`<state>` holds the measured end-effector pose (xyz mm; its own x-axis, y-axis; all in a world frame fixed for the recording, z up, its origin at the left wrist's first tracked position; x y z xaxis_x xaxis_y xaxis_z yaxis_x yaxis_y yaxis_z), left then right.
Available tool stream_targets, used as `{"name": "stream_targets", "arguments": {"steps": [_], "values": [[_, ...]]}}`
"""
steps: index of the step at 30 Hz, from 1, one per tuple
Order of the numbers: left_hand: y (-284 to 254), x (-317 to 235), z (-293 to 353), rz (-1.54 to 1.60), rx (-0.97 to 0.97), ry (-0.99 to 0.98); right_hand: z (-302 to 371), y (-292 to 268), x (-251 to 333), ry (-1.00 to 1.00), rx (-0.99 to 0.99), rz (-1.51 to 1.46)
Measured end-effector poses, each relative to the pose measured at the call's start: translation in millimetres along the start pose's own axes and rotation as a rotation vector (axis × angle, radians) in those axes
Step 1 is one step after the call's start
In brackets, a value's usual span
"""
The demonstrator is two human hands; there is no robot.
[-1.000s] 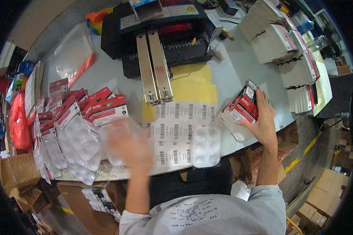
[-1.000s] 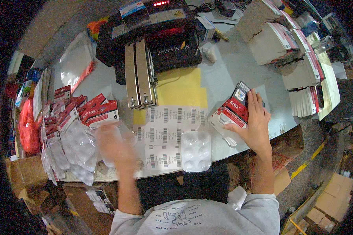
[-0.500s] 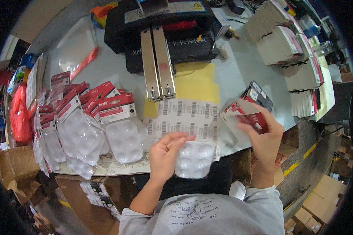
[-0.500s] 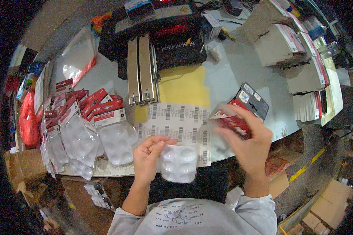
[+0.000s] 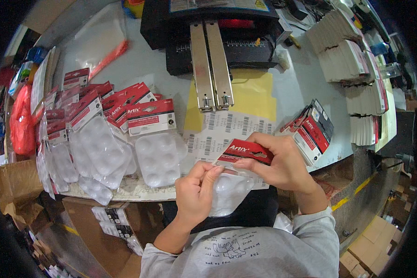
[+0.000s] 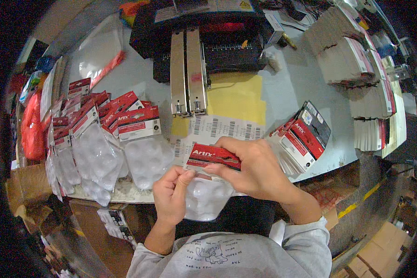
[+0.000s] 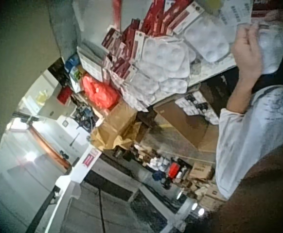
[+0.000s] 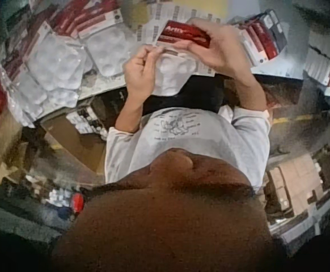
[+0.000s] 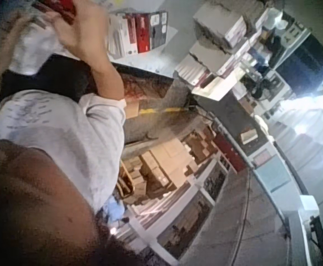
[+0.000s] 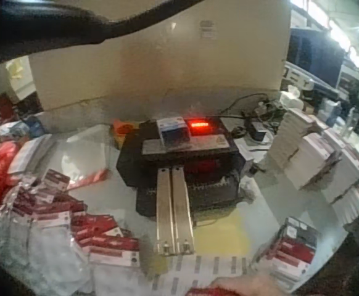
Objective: The person repeatedly places white plastic mixing palettes into clear plastic bags, then inserts red Artix header cards into the bags to seal them. The finished packages are stacked on the table. The person also briefly places a stack of finished packages into a cardboard box.
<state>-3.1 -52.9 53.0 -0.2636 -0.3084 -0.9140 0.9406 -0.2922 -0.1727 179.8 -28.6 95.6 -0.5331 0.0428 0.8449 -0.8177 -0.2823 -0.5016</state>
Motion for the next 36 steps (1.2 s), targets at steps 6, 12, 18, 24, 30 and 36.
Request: {"name": "stream_targets", "arguments": {"steps": [6,12,18,24,30,36], "values": [[2.7,2.8,-2.9,0.033,-0.073,0.218,-7.3,-2.0,-3.9,-0.125,-0.001,0.067],[-10.1,13.7,-12.4,0.196,-0.285,0.154,1.2,-2.5,-37.9,0.185,0.02,-0.139],[-10.1,23.4,-21.1,0.202,-0.28,0.174,9.3,17.7,-56.2,0.383,0.122,-0.512],[-13.2,26.3,-15.5,0.233,-0.285,0.147,13.2,24.5,-54.7,0.376,0.113,-0.628],[-15.5,20.7,-30.8,0.044,-0.317,0.096,-4.4,40.7,-58.0,0.378,-0.026,-0.837],[-8.7,15.7,-82.8,-0.03,-0.395,0.209,-47.6,43.4,-73.7,0.255,-0.287,-0.881]]}}
Point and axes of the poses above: each hand's wrist, its own z-axis away from the middle knuckle, its own y-axis out of the palm, x = y × z, the point moved 3 cm from there along -z, towards the middle knuckle, and after that the axes turned 2 degrees about x, right-handed, at the moved point
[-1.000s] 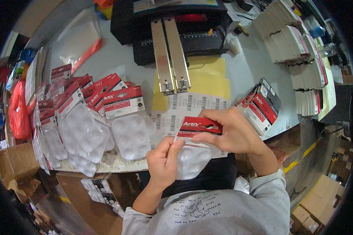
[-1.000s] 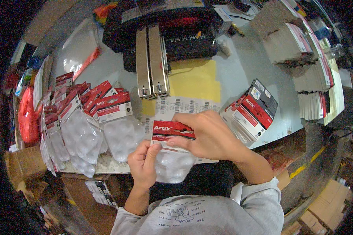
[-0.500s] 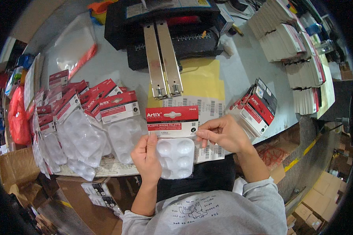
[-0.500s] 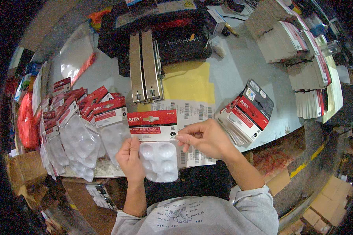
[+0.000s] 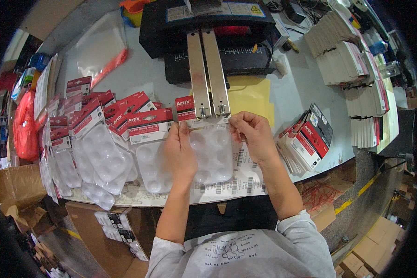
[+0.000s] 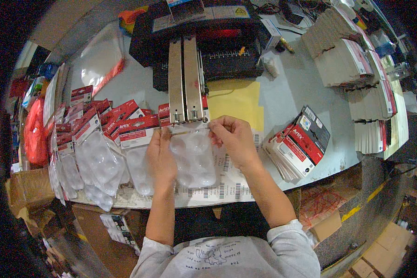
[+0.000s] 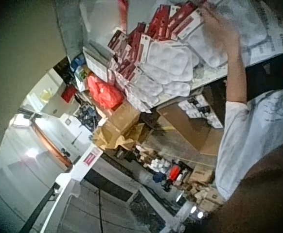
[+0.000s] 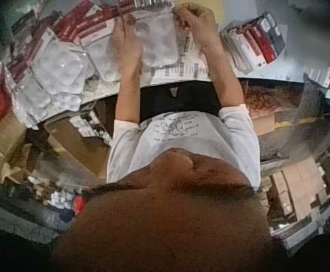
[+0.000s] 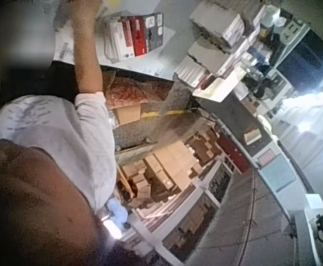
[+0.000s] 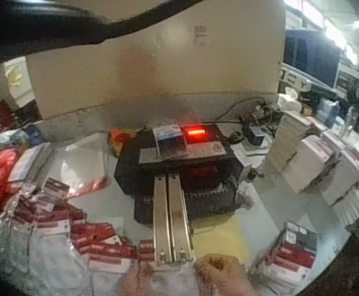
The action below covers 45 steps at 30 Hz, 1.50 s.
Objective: The person repeatedly places white plastic mixing palettes into clear plastic bags, then inserts red Artix header cards into the bags to seal them. The finished packages are stacked on the table. The person also briefly places a stack of finished packages into a cardboard box.
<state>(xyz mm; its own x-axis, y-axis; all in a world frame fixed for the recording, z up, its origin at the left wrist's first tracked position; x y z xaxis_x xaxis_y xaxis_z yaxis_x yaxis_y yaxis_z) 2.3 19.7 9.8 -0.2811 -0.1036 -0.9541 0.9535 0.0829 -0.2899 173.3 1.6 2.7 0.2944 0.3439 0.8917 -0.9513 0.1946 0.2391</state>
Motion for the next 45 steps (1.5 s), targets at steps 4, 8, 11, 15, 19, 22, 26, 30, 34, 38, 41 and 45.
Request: {"name": "stream_targets", "arguments": {"steps": [4,8,11,15,19,22,26,30,34,38,41,45], "values": [[3.9,10.4,-4.7,0.067,-0.02,-0.074,-6.1,-0.9,-5.7,0.004,-0.008,-0.076],[2.8,14.6,-0.9,0.031,0.002,-0.063,-2.1,-1.5,-2.8,-0.053,0.023,-0.052],[1.1,13.3,0.0,0.04,-0.021,-0.042,-1.8,-2.4,-0.3,-0.059,0.024,-0.018],[2.2,15.0,-4.8,0.006,0.009,-0.05,-4.9,-3.7,-4.7,-0.069,0.013,-0.044],[4.3,21.0,-7.8,0.056,0.015,-0.04,-6.8,-3.4,-9.8,-0.065,0.024,-0.062],[-1.0,17.0,-4.4,-0.043,0.047,-0.032,-4.2,-2.0,-4.0,-0.042,0.041,-0.06],[-48.0,-16.7,6.8,-0.348,-0.007,0.123,21.5,-1.0,7.0,0.089,0.151,0.273],[-103.1,-36.8,-2.4,-0.522,-0.204,-0.125,66.1,-16.3,16.4,-0.007,0.13,0.38],[-73.9,-27.1,3.5,-1.008,-0.101,0.475,116.1,-53.5,20.0,-0.125,-0.033,0.45],[-45.5,16.4,15.0,-1.282,0.254,0.569,207.2,-122.5,20.3,-0.099,-0.449,0.385],[-57.0,30.5,-8.0,-1.484,0.241,0.569,311.0,-177.0,8.3,-0.073,-0.792,0.517],[-70.2,44.0,-62.7,-1.719,0.294,0.596,475.3,-224.4,-50.3,0.073,-1.554,0.544]]}}
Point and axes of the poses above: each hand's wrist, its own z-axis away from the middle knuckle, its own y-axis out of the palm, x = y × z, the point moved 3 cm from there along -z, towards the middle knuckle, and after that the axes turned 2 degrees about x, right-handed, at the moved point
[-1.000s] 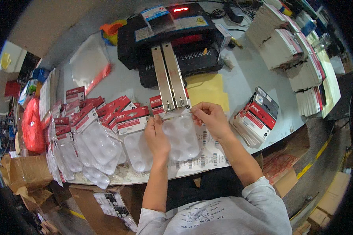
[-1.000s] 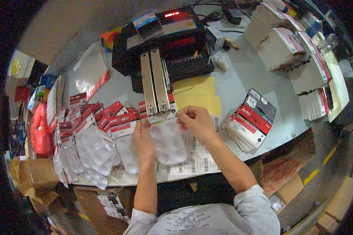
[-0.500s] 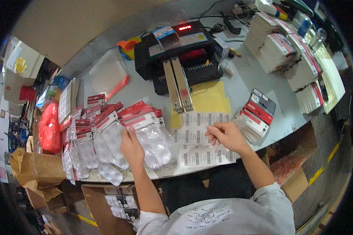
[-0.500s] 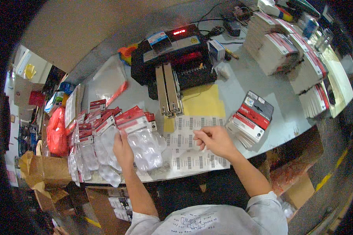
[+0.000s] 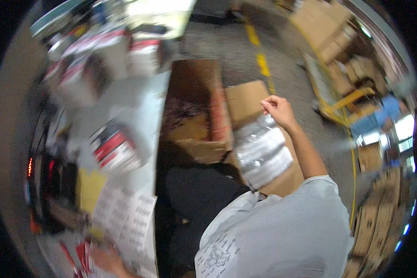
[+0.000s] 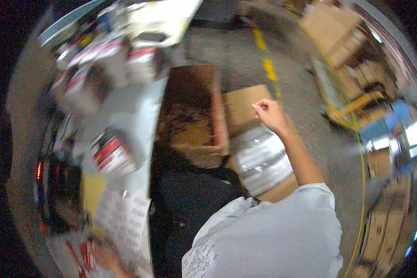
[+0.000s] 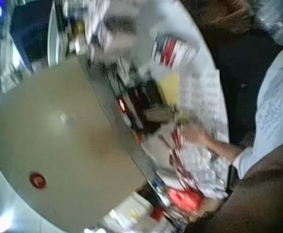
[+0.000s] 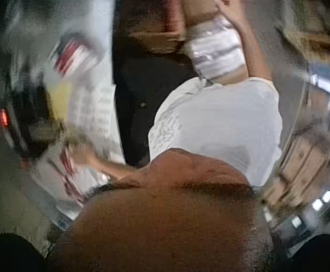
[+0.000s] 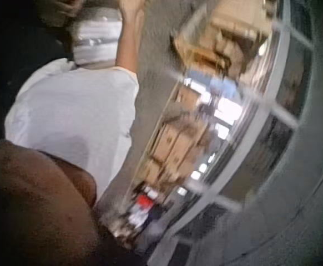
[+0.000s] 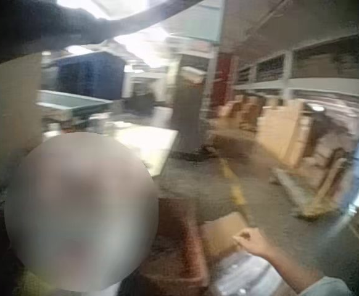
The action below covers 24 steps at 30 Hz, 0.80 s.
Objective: The person repeatedly places white plastic mixing palettes into clear plastic bags, then inserts red Artix header cards into the bags to seal them. The finished packages are stacked on the table. The person also briefly places a stack of finished packages into a cardboard box.
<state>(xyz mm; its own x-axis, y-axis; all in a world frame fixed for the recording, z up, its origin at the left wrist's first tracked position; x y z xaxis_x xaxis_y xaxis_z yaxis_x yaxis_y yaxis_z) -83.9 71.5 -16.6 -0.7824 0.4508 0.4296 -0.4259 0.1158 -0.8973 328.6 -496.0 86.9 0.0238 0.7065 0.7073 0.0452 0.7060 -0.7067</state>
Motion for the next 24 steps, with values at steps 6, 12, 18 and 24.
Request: {"name": "stream_targets", "arguments": {"steps": [6,12,18,24], "values": [[30.2,9.3,-7.1,0.094,-0.162,0.03,44.7,-59.8,-203.9,0.385,-0.02,0.317],[27.9,13.5,15.9,0.115,-0.247,0.083,119.6,52.0,-361.4,0.246,0.624,0.845],[17.0,14.9,50.9,0.063,-0.304,0.148,35.9,93.5,-411.7,0.9,0.143,0.598],[-13.3,-4.9,63.6,0.039,-0.487,0.251,-105.3,70.3,-412.2,0.629,-0.218,0.751]]}}
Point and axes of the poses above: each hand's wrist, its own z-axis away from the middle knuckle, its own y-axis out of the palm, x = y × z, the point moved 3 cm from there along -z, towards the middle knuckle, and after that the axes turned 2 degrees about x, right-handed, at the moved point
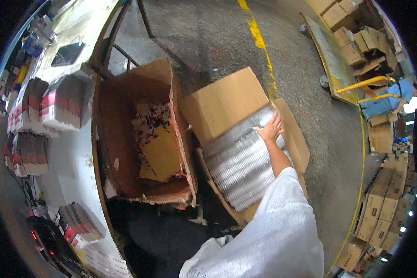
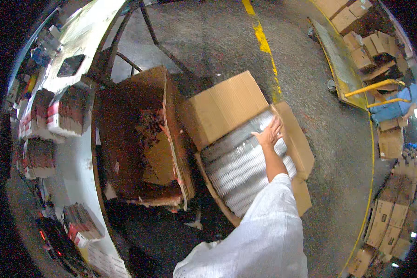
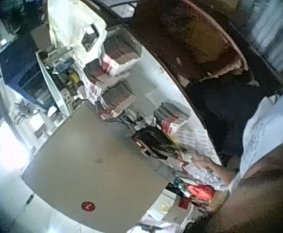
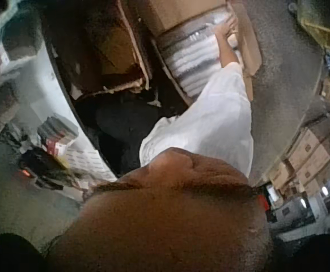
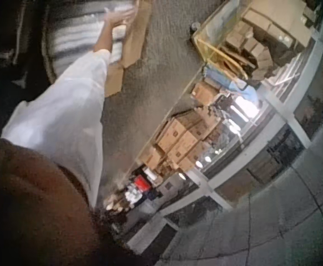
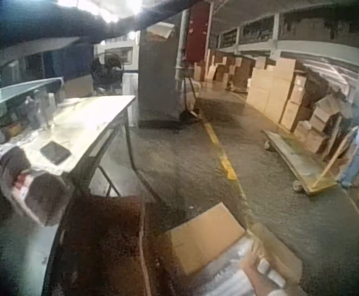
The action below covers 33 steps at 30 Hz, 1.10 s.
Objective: The person repeatedly places white plastic mixing palettes into clear plastic bags, then inserts red Artix header cards into the bags to seal them. The finished packages are stacked on the table. The person also briefly places a stack of finished packages into a cardboard box.
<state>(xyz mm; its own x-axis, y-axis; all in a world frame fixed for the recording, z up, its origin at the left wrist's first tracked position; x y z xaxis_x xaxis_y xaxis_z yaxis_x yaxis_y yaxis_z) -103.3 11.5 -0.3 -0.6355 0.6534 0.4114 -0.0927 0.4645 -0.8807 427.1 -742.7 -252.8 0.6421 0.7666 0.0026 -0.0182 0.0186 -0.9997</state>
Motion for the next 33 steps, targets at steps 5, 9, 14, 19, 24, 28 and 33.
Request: {"name": "stream_targets", "arguments": {"steps": [5,9,14,19,24,28,33], "values": [[-19.1,-21.5,3.9,-0.013,0.034,-0.055,-54.7,10.9,21.3,0.022,0.144,0.058],[-36.3,-36.6,13.4,-0.025,0.069,-0.08,-77.3,26.2,17.7,0.09,0.144,0.049],[-51.4,-41.2,-12.8,-0.025,0.084,-0.026,-93.2,49.1,3.2,0.098,0.139,-0.026],[-54.0,-40.1,-20.3,0.041,0.073,-0.068,-93.0,63.7,-9.2,-0.067,0.189,-0.071],[-47.9,-41.2,-14.1,0.195,0.065,-0.145,-53.1,66.5,-17.9,-0.133,0.222,-0.215],[-52.0,-47.3,-27.8,0.31,0.037,-0.162,-5.1,15.1,-21.1,-0.161,0.062,-0.407],[-91.7,-75.7,-72.4,0.516,-0.02,-0.216,40.0,-133.8,-13.6,-0.366,0.084,-0.53]]}}
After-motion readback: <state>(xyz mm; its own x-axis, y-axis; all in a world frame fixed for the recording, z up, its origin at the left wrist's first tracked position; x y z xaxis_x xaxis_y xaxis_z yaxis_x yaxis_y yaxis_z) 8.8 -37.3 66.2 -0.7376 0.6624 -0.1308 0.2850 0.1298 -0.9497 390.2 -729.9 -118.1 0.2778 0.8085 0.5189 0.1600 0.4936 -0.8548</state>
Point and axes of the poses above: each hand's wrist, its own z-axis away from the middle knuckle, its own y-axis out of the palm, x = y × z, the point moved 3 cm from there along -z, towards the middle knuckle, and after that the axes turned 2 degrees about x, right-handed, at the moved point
